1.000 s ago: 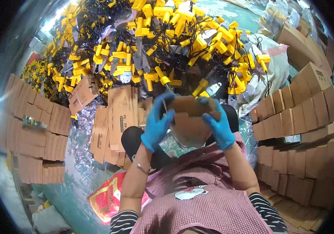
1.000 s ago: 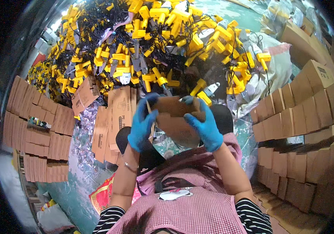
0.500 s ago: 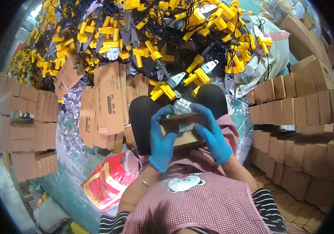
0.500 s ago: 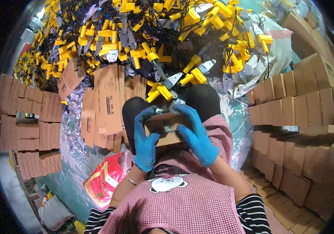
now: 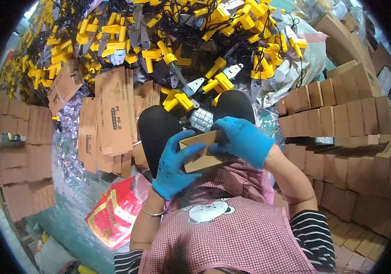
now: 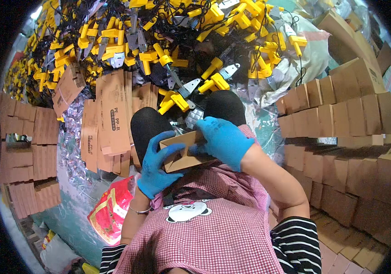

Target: The person packages yellow mechanical components with attached power cables by hand, placing them into cardboard boxes.

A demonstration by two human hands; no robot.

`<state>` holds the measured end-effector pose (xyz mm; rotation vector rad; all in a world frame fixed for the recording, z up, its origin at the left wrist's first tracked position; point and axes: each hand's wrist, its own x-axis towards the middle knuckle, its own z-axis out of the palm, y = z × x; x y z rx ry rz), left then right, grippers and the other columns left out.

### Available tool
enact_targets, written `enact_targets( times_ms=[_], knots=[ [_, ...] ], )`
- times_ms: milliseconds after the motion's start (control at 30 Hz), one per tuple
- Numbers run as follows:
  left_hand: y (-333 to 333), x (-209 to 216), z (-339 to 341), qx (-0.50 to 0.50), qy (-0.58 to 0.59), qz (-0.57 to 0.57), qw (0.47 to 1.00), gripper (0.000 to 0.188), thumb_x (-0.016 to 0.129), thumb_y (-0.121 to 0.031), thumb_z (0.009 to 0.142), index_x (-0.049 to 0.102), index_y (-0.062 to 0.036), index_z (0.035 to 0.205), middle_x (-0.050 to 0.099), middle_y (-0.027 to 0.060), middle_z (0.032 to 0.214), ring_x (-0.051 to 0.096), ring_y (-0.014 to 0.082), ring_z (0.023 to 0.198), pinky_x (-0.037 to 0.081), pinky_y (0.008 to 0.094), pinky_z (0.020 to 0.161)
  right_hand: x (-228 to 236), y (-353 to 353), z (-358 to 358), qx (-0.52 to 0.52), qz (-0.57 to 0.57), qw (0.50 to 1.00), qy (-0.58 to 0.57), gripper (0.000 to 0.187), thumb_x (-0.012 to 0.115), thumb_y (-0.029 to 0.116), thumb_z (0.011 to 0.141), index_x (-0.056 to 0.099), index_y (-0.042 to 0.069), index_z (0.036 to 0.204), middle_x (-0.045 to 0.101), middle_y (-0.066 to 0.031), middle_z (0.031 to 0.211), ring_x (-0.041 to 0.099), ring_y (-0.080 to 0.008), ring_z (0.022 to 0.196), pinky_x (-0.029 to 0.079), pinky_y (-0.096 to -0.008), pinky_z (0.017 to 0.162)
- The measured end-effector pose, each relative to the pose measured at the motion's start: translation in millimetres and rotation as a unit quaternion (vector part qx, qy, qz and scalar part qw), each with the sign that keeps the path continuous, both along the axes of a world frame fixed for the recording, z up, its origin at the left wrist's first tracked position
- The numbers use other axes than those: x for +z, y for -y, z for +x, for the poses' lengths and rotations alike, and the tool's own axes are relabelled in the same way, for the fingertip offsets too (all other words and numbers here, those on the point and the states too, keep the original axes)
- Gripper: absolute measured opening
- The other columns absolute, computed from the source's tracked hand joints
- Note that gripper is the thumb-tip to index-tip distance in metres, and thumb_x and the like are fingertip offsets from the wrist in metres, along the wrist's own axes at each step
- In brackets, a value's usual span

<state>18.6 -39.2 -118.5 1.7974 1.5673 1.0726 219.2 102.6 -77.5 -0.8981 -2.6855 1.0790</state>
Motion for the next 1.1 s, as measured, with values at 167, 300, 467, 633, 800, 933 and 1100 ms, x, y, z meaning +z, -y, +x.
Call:
enact_targets(
  times_ms=[167, 300, 467, 633, 800, 933, 1100],
  knots=[
    [-0.9, -1.2, -6.2, 0.023, 0.015, 0.023, 0.999, 0.086, 0.09, -0.015, 0.051, 0.062, -0.0184, 0.132, 0.046, 0.0154, 0.141, 0.05, 0.0375, 0.129, 0.045, 0.0433, 0.109, 5.7, 14.3, -18.5, -0.04, 0.057, 0.996, 0.049, 0.05, 0.08, 0.029, 0.082, 0.062, 0.003, 0.12, 0.065, -0.0212, 0.111, 0.067, -0.0361, 0.103, 0.054, -0.0398, 0.085],
    [17.8, 9.8, -46.0, 0.159, 0.044, 0.045, 0.985, 0.079, 0.09, -0.013, 0.059, 0.06, -0.0095, 0.132, 0.052, 0.0158, 0.14, 0.053, 0.0345, 0.127, 0.045, 0.0431, 0.108, 30.8, -2.9, 6.1, -0.06, -0.263, 0.924, -0.269, 0.051, 0.067, 0.008, 0.093, 0.052, 0.0, 0.141, 0.063, -0.0153, 0.132, 0.059, -0.022, 0.124, 0.046, -0.0337, 0.105],
    [90.5, 73.9, -205.4, 0.519, 0.382, 0.206, 0.736, 0.066, 0.041, -0.047, 0.105, 0.038, 0.0014, 0.151, 0.044, 0.0146, 0.153, 0.044, 0.0296, 0.138, 0.034, 0.0463, 0.117, -2.9, -48.8, 80.3, -0.399, -0.124, 0.842, -0.341, 0.034, 0.059, 0.006, 0.1, 0.059, -0.003, 0.133, 0.066, -0.0105, 0.127, 0.061, -0.0173, 0.119, 0.046, -0.031, 0.104],
    [112.7, 68.2, -229.1, 0.549, 0.364, 0.079, 0.748, 0.059, 0.041, -0.042, 0.108, 0.042, 0.0013, 0.148, 0.054, 0.0155, 0.14, 0.054, 0.0267, 0.125, 0.048, 0.0421, 0.104, -125.7, -86.7, 152.3, -0.535, -0.216, 0.742, -0.343, 0.033, 0.061, 0.017, 0.1, 0.063, -0.001, 0.128, 0.069, -0.0084, 0.117, 0.067, -0.0176, 0.104, 0.053, -0.0303, 0.092],
    [145.9, 3.0, -253.3, 0.504, 0.162, -0.153, 0.835, 0.061, 0.042, -0.049, 0.106, 0.051, 0.0002, 0.14, 0.061, 0.0133, 0.126, 0.06, 0.0217, 0.109, 0.054, 0.0376, 0.091, -278.4, -114.6, 141.8, -0.62, -0.238, 0.725, -0.183, 0.031, 0.063, 0.023, 0.096, 0.069, 0.005, 0.121, 0.071, -0.0059, 0.103, 0.068, -0.0134, 0.092, 0.053, -0.0277, 0.078],
    [113.0, 59.4, -217.5, 0.505, 0.096, -0.378, 0.769, 0.067, 0.042, -0.06, 0.103, 0.067, 0.0003, 0.122, 0.069, 0.0051, 0.107, 0.064, 0.0149, 0.096, 0.053, 0.0299, 0.085, -355.6, -146.9, 106.3, -0.56, -0.133, 0.817, -0.034, 0.04, 0.062, 0.033, 0.088, 0.072, 0.009, 0.118, 0.069, -0.0223, 0.117, 0.067, -0.0372, 0.108, 0.052, -0.0423, 0.093],
    [87.6, 102.3, -187.0, 0.506, -0.027, -0.484, 0.713, 0.078, 0.035, -0.069, 0.1, 0.056, 0.0004, 0.129, 0.069, 0.0134, 0.089, 0.063, 0.0187, 0.06, 0.046, 0.0281, 0.043, -437.7, -190.0, 96.2, -0.463, 0.12, 0.878, 0.005, 0.033, 0.061, 0.019, 0.083, 0.07, 0.009, 0.113, 0.069, -0.0216, 0.113, 0.066, -0.0404, 0.104, 0.052, -0.0479, 0.093]
  ],
)
